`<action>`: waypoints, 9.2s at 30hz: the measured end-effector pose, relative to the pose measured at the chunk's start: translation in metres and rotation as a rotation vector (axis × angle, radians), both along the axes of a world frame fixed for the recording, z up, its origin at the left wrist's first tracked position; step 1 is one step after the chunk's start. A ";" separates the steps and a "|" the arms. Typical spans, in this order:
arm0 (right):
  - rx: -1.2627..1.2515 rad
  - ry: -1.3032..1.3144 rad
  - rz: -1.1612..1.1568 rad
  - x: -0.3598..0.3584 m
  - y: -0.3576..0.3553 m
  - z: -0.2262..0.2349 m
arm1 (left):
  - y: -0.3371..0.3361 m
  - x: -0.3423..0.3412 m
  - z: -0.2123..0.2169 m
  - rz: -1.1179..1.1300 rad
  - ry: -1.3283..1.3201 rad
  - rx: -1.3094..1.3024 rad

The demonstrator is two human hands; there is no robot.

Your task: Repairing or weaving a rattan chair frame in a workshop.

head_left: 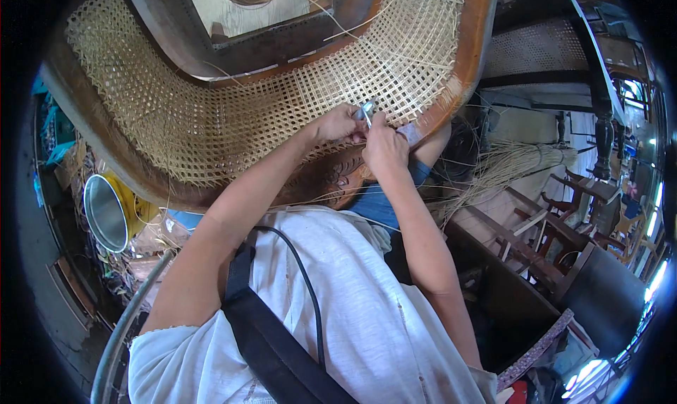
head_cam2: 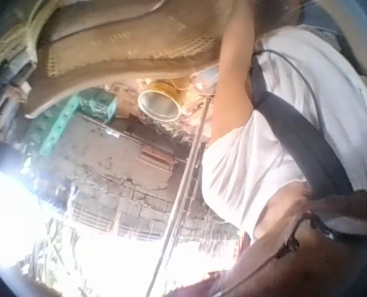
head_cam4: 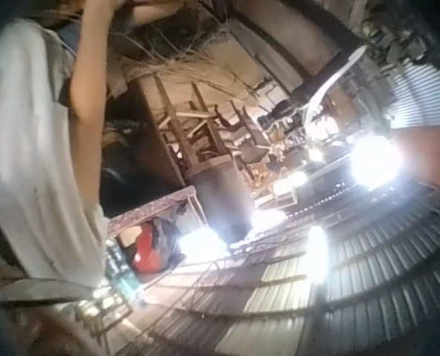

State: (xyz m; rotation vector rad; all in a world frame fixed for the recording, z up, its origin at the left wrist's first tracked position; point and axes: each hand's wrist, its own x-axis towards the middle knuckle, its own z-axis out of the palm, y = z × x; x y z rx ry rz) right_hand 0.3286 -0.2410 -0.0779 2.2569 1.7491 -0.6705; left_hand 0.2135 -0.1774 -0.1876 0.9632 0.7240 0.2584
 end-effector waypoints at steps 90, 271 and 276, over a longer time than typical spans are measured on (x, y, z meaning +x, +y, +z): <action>-0.849 1.413 -0.585 -0.187 0.152 -0.145 | 0.149 -0.253 -0.033 -0.114 1.167 0.616; -0.634 0.446 0.174 -0.152 0.184 -0.110 | 0.170 -0.224 -0.043 -0.293 1.129 0.822; -0.577 0.684 -0.137 -0.043 0.136 -0.075 | 0.137 -0.175 -0.041 -0.191 0.529 0.616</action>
